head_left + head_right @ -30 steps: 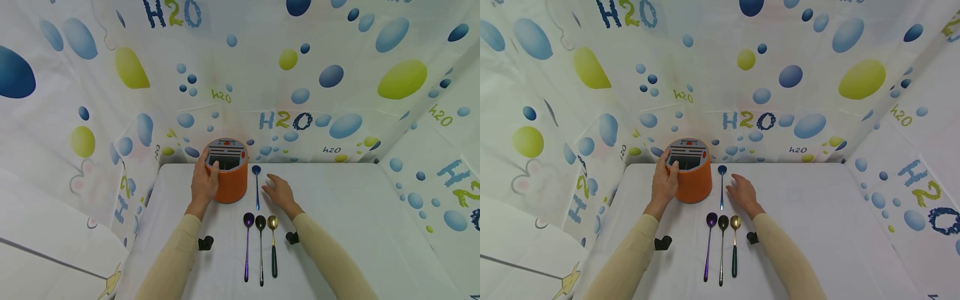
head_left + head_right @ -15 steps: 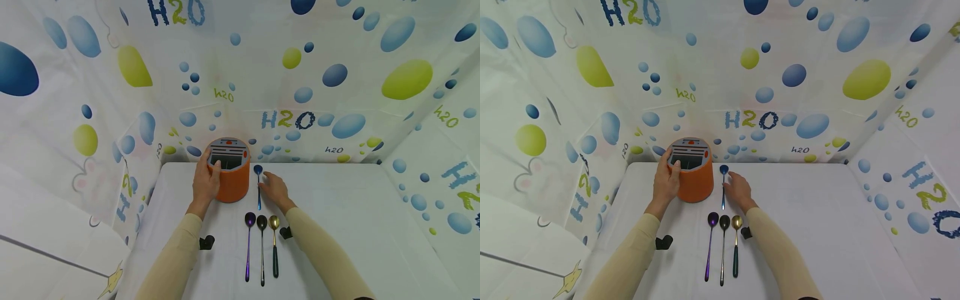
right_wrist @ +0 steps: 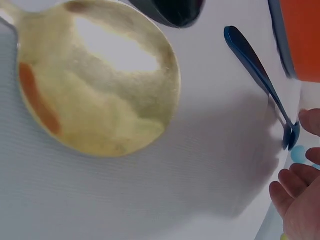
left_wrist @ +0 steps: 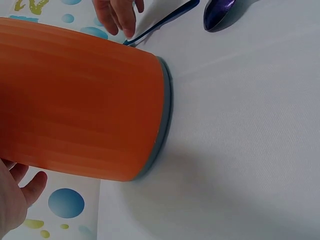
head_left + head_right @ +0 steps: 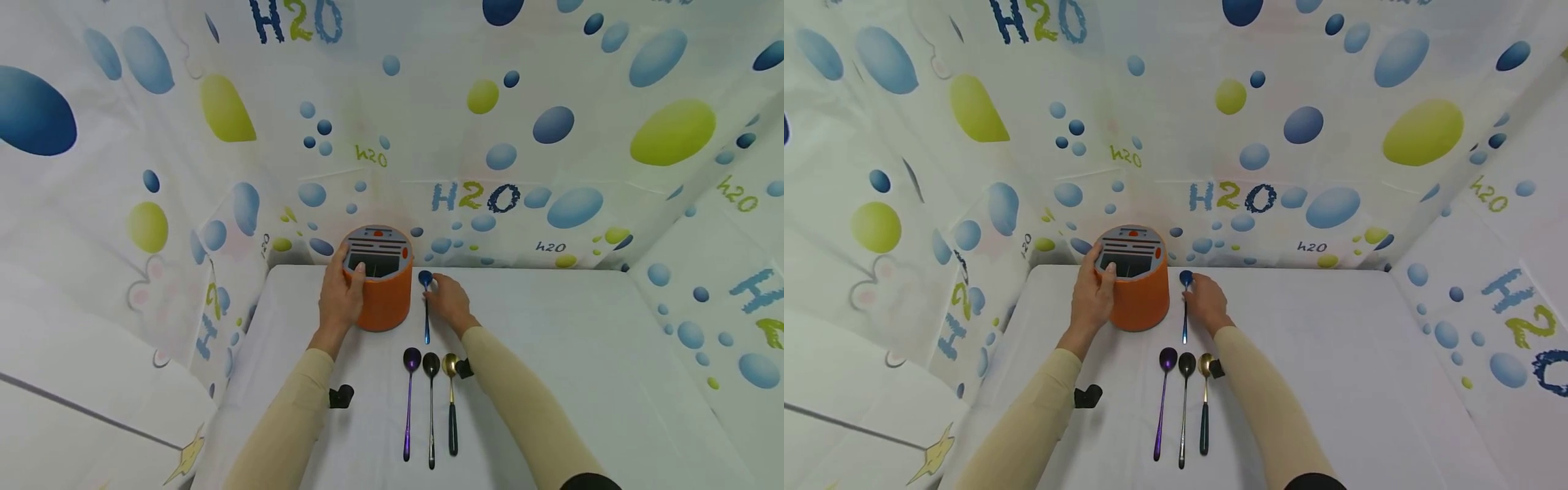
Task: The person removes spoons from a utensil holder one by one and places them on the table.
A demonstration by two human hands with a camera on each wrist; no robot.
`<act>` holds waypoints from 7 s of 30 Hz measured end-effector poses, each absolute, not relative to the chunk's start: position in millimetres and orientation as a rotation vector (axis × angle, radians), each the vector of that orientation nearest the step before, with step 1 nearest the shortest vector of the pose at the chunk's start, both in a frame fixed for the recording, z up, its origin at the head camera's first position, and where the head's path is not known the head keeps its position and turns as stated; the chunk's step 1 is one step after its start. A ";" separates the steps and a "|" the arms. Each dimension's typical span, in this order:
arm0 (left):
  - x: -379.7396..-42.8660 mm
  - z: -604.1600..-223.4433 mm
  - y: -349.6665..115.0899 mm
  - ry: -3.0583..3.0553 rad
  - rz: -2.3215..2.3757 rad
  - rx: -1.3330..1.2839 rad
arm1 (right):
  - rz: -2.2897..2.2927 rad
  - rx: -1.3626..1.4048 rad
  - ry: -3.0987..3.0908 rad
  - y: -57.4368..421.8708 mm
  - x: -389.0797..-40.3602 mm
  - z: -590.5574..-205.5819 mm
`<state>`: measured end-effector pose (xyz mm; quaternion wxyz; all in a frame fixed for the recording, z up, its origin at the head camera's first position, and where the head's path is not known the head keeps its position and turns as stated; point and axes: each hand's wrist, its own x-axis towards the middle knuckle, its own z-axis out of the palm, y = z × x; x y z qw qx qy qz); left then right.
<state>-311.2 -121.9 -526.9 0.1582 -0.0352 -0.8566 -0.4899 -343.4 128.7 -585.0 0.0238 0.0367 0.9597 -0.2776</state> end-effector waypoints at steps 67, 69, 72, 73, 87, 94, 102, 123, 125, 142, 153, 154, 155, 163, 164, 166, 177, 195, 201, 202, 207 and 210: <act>-312.9 -528.3 -121.3 -2.460 -1.396 -0.113 | -0.466 -0.045 2.982 117.4 -369.4 -586.7; -312.6 -528.5 -120.4 -2.460 -1.399 -0.121 | -0.472 -0.036 2.998 118.2 -369.1 -588.1; -312.1 -528.9 -119.0 -2.459 -1.396 -0.129 | -0.474 -0.039 3.024 119.0 -368.5 -590.1; -311.9 -528.8 -118.6 -2.458 -1.393 -0.130 | -0.473 -0.041 3.033 119.1 -368.4 -590.4; -311.3 -527.8 -121.9 -2.463 -1.367 -0.120 | -0.490 -0.052 3.079 113.9 -368.4 -588.1; -310.2 -526.4 -122.5 -2.446 -1.393 -0.118 | -0.542 -0.037 3.121 114.4 -369.8 -591.3; -311.0 -527.1 -122.4 -2.462 -1.386 -0.099 | -0.660 0.055 3.112 116.9 -369.1 -589.4; -311.7 -528.3 -123.8 -2.456 -1.403 -0.108 | -0.801 0.191 3.140 127.8 -364.8 -583.6; -311.9 -528.2 -123.8 -2.455 -1.405 -0.107 | -0.800 0.190 3.140 128.7 -364.9 -583.6; -311.7 -526.7 -121.5 -2.461 -1.396 -0.104 | -0.912 0.270 3.102 138.4 -366.1 -588.1; -312.1 -528.0 -121.7 -2.469 -1.397 -0.087 | -1.002 0.254 3.157 145.5 -365.8 -577.9; -312.1 -528.0 -121.6 -2.469 -1.397 -0.086 | -1.006 0.256 3.161 145.6 -365.8 -578.1; -312.1 -528.0 -121.6 -2.466 -1.400 -0.086 | -1.009 0.258 3.164 145.7 -365.8 -578.2; -312.1 -528.2 -121.1 -2.459 -1.399 -0.096 | -1.028 0.249 3.192 148.9 -363.1 -574.1; -312.3 -528.4 -121.1 -2.458 -1.397 -0.098 | -1.044 0.246 3.192 149.5 -362.7 -573.5; -313.1 -528.9 -121.3 -2.456 -1.394 -0.103 | -1.064 0.238 3.193 150.7 -362.0 -572.3; -313.5 -529.1 -121.5 -2.454 -1.393 -0.100 | -1.121 0.182 3.197 157.4 -358.0 -567.7; -314.5 -530.6 -121.4 -2.431 -1.398 -0.129 | -1.292 0.213 3.219 168.5 -338.0 -559.1; -314.9 -530.0 -121.8 -2.437 -1.392 -0.123 | -1.338 0.145 3.243 169.6 -329.9 -550.5; -314.6 -529.7 -121.8 -2.439 -1.392 -0.122 | -1.350 0.138 3.241 170.0 -328.4 -549.1; -313.9 -528.8 -121.1 -2.442 -1.403 -0.117 | -1.352 0.160 3.226 173.6 -318.3 -546.5; -313.7 -528.6 -121.0 -2.443 -1.405 -0.117 | -1.344 0.189 3.206 176.5 -312.9 -549.2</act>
